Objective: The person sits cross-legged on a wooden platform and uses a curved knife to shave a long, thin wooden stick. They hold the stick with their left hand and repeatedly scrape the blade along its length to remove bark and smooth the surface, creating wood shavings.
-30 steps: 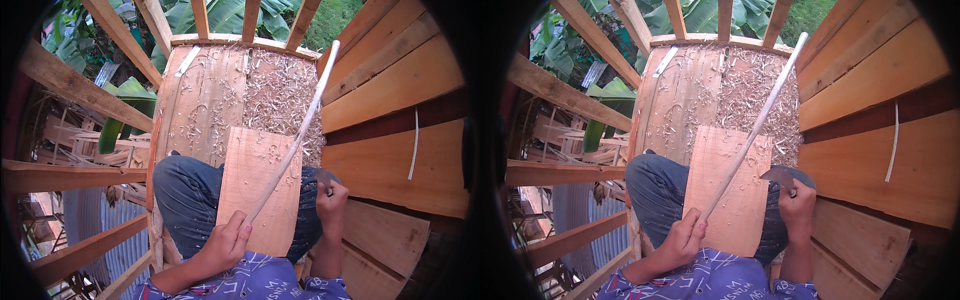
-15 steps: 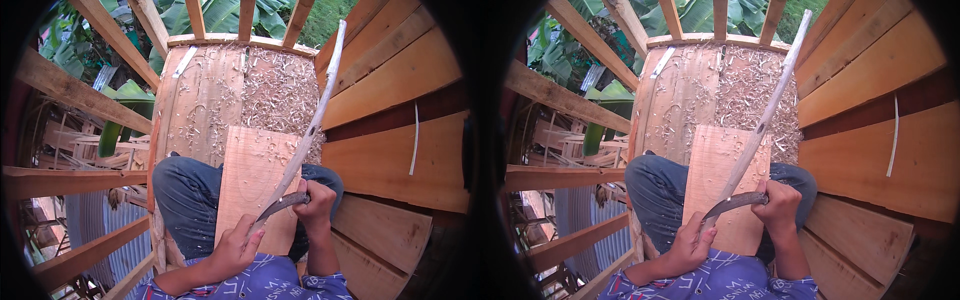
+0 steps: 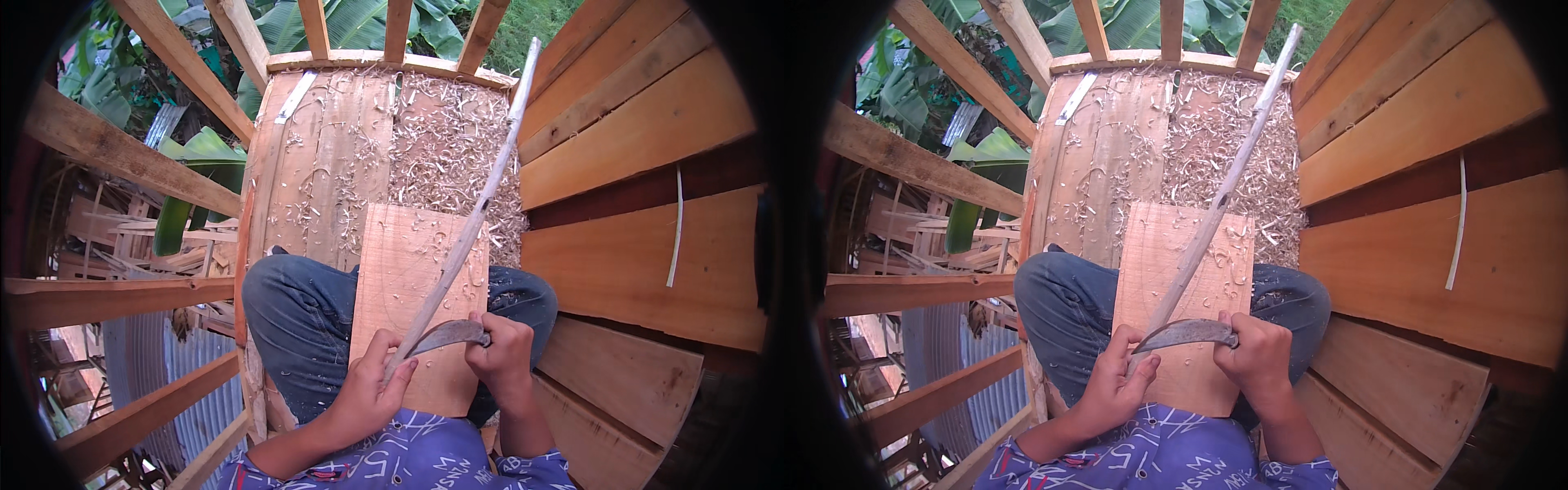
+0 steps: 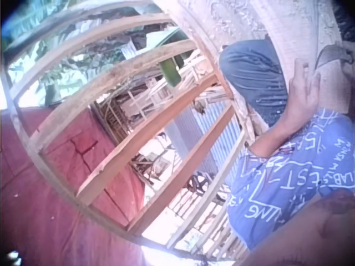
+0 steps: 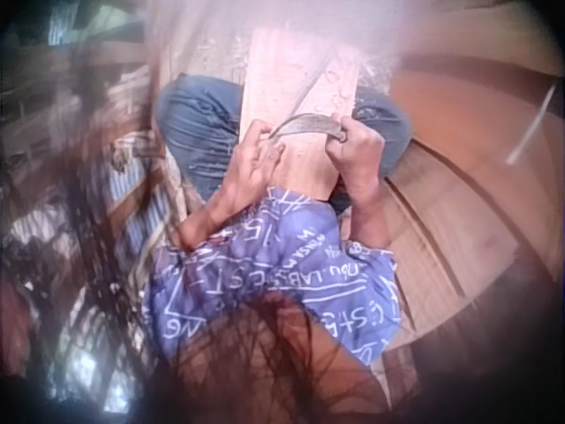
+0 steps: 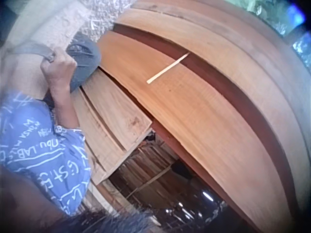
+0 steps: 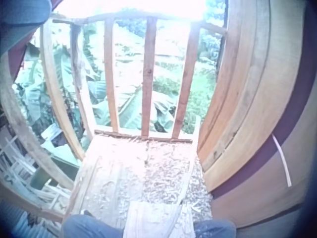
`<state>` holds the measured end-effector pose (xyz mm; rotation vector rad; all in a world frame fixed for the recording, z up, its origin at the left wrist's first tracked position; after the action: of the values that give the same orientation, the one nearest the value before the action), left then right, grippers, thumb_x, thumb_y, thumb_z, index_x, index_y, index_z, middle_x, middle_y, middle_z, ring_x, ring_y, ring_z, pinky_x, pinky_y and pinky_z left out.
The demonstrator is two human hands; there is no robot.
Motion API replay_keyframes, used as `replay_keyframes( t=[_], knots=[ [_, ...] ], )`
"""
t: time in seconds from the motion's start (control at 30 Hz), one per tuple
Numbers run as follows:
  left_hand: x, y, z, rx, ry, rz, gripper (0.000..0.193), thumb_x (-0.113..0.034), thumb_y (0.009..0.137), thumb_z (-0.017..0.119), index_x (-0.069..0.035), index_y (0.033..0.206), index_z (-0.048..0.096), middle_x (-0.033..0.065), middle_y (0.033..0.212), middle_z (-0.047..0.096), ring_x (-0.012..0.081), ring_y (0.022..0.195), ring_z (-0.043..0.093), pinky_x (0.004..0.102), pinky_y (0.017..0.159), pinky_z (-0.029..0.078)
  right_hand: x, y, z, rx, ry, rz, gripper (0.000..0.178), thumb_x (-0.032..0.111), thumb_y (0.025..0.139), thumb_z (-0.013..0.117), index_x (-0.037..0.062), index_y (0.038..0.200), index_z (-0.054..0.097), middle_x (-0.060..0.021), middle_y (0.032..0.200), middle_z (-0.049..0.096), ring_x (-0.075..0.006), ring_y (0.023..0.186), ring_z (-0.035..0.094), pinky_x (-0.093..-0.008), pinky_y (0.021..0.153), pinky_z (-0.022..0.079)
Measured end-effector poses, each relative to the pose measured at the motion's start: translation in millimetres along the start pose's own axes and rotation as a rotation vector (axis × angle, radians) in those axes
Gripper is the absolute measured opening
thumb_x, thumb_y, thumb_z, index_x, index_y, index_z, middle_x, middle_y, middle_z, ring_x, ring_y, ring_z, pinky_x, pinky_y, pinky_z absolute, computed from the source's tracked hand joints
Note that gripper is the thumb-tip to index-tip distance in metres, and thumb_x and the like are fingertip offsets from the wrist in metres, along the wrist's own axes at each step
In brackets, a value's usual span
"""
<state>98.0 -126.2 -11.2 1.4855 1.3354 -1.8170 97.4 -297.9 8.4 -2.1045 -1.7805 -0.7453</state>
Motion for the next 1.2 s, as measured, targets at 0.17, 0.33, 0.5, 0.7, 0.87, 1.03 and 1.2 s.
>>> replay_keyframes(
  t=[0.17,0.33,0.5,0.7,0.87,1.03,1.2],
  knots=[
    [-6.5,-3.6,6.2,0.012,0.093,0.041,0.014,-0.007,0.089,0.052,-0.002,0.094,0.039,0.0085,0.057,0.048,0.0130,0.049,0.049,0.0291,0.046,0.036,0.7,4.3,7.0,-0.066,-0.032,-0.075,0.025,0.011,0.074,0.060,0.0055,0.053,0.048,-0.0109,0.047,0.048,-0.0293,0.041,0.050,-0.0379,0.042,0.039],
    [-10.1,-7.0,9.8,0.013,0.053,0.029,0.015,-0.007,0.090,0.051,-0.002,0.095,0.038,0.0098,0.057,0.049,0.0157,0.050,0.053,0.0311,0.045,0.037,-0.9,17.1,-6.3,-0.170,-0.077,-0.065,0.023,0.009,0.073,0.059,0.0043,0.053,0.048,-0.0128,0.047,0.047,-0.0306,0.041,0.049,-0.0380,0.042,0.038],
    [8.7,-19.8,33.1,0.161,-0.048,-0.083,0.014,-0.007,0.092,0.049,-0.004,0.094,0.036,0.0014,0.057,0.041,0.0066,0.051,0.040,0.0257,0.045,0.029,-64.1,36.0,-35.6,-0.313,-0.067,0.274,0.017,0.008,0.074,0.056,-0.0017,0.061,0.051,-0.0202,0.051,0.043,-0.0374,0.046,0.047,-0.0392,0.045,0.037],
    [6.4,-11.7,12.6,0.053,-0.106,-0.074,0.014,-0.010,0.094,0.044,0.000,0.105,0.043,-0.0020,0.060,0.041,0.0029,0.053,0.033,0.0221,0.046,0.026,-44.2,22.1,-37.7,-0.194,0.001,0.191,0.021,0.011,0.079,0.058,-0.0028,0.064,0.053,-0.0219,0.054,0.046,-0.0381,0.048,0.048,-0.0383,0.046,0.038],
    [0.4,-4.4,16.5,0.047,-0.006,0.065,0.022,-0.012,0.096,0.039,0.002,0.110,0.048,-0.0001,0.063,0.045,0.0048,0.055,0.038,0.0211,0.050,0.032,6.2,-4.2,3.3,0.004,-0.057,0.010,0.033,0.017,0.078,0.064,0.0055,0.052,0.048,-0.0125,0.047,0.047,-0.0317,0.043,0.050,-0.0384,0.042,0.037],
    [8.6,-19.5,27.2,0.095,0.055,0.020,0.020,-0.010,0.096,0.039,0.000,0.110,0.048,0.0000,0.062,0.044,0.0053,0.053,0.039,0.0215,0.050,0.033,-34.3,24.2,-24.9,-0.224,-0.133,0.137,0.035,0.020,0.080,0.062,0.0027,0.053,0.049,-0.0177,0.050,0.047,-0.0387,0.047,0.048,-0.0419,0.044,0.036],
    [5.8,-18.7,24.3,0.075,-0.002,0.054,0.020,-0.010,0.096,0.040,0.001,0.111,0.047,-0.0010,0.060,0.042,0.0041,0.052,0.038,0.0208,0.048,0.031,-50.0,29.7,-42.8,-0.263,-0.083,0.207,0.036,0.021,0.081,0.062,0.0025,0.053,0.049,-0.0186,0.050,0.047,-0.0399,0.048,0.048,-0.0425,0.044,0.036]
  ],
)
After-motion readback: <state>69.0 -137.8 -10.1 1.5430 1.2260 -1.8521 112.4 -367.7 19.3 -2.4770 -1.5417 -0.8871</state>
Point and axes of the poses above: each hand's wrist, its own y-axis towards the middle knuckle, its own z-axis out of the palm, x = y × z, the point moved 9 cm from there along y, towards the middle knuckle
